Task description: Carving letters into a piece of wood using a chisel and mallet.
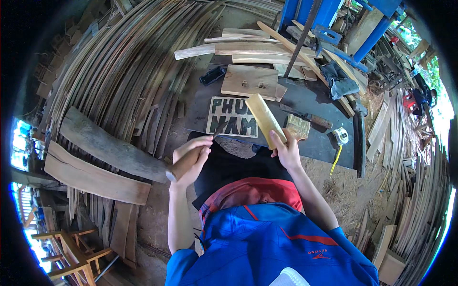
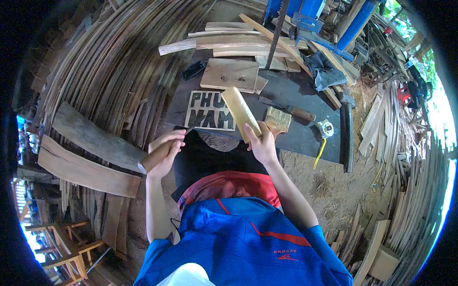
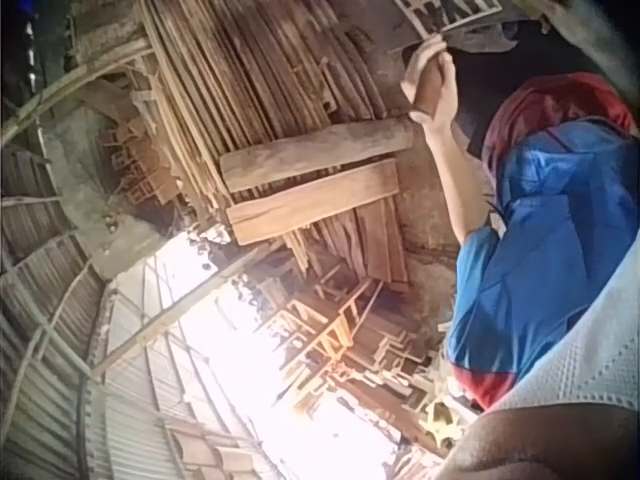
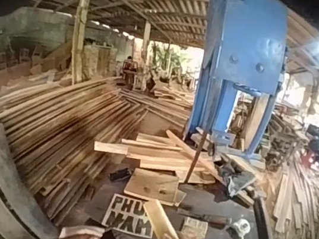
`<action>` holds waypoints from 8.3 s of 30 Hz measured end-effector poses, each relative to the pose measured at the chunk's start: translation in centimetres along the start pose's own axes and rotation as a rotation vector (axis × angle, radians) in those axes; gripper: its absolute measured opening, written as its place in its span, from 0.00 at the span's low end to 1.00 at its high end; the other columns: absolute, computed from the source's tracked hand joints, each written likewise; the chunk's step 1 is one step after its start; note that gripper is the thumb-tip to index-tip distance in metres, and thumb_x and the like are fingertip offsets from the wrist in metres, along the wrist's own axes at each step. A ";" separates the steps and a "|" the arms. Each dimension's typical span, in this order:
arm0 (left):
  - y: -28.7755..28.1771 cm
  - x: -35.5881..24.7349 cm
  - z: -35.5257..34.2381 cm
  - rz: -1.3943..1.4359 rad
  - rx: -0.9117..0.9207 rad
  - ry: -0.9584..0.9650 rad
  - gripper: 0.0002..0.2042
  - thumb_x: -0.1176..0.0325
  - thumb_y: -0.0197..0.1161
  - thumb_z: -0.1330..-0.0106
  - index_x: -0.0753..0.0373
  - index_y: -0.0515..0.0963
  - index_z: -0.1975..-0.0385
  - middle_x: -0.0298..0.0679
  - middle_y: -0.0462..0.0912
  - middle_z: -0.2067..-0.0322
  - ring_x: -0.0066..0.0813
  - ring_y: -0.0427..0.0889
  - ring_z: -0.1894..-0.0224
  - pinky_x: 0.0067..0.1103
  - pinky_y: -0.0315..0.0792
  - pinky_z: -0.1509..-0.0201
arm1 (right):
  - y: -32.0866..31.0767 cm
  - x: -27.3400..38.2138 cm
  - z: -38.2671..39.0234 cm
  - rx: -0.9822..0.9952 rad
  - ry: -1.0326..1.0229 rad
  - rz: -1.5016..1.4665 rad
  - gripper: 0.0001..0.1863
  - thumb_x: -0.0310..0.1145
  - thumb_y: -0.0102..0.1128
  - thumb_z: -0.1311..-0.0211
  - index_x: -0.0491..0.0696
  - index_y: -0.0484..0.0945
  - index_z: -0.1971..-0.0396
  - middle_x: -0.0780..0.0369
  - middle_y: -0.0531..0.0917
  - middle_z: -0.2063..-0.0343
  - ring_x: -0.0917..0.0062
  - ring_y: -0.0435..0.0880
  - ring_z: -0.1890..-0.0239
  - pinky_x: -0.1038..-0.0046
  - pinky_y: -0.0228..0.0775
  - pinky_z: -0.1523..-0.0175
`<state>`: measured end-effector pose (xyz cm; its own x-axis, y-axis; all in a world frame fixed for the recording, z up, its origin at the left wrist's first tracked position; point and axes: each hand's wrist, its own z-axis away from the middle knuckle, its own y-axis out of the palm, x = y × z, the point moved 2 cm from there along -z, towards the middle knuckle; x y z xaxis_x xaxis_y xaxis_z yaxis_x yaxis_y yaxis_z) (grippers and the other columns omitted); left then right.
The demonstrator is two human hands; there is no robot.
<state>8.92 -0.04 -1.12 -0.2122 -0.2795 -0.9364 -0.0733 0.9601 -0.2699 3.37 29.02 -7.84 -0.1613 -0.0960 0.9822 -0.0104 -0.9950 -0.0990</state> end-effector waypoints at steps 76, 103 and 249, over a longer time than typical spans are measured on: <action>0.6 -4.7 -12.0 -0.335 0.268 -0.209 0.10 0.64 0.60 0.34 0.64 0.84 0.71 0.35 0.85 0.75 0.20 0.82 0.79 0.19 0.76 0.71 | 0.8 -2.4 -1.0 0.129 0.010 0.317 0.33 0.58 0.58 0.36 0.37 0.77 0.53 0.58 0.82 0.79 0.76 0.80 0.83 0.72 0.71 0.73; 0.4 -2.9 -17.9 -0.256 0.484 -0.119 0.16 0.59 0.55 0.29 0.65 0.81 0.74 0.36 0.83 0.75 0.21 0.77 0.85 0.17 0.72 0.78 | 0.9 -1.9 -1.0 0.129 0.027 0.335 0.33 0.59 0.57 0.36 0.38 0.76 0.53 0.58 0.82 0.79 0.77 0.80 0.84 0.73 0.72 0.74; -4.5 5.3 2.9 0.766 -0.129 0.022 0.17 0.59 0.54 0.26 0.67 0.74 0.47 0.50 0.77 0.47 0.37 0.82 0.49 0.28 0.77 0.48 | -0.5 28.9 13.2 0.150 -1.378 0.882 0.24 0.56 0.56 0.53 0.47 0.82 0.78 0.64 0.79 0.79 0.69 0.75 0.73 0.73 0.68 0.67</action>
<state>10.91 -5.80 -5.50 -0.2688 0.4603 -0.8461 -0.0106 0.8770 0.4804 11.70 26.38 22.66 0.8829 -0.4683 0.0349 -0.2941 -0.6093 -0.7364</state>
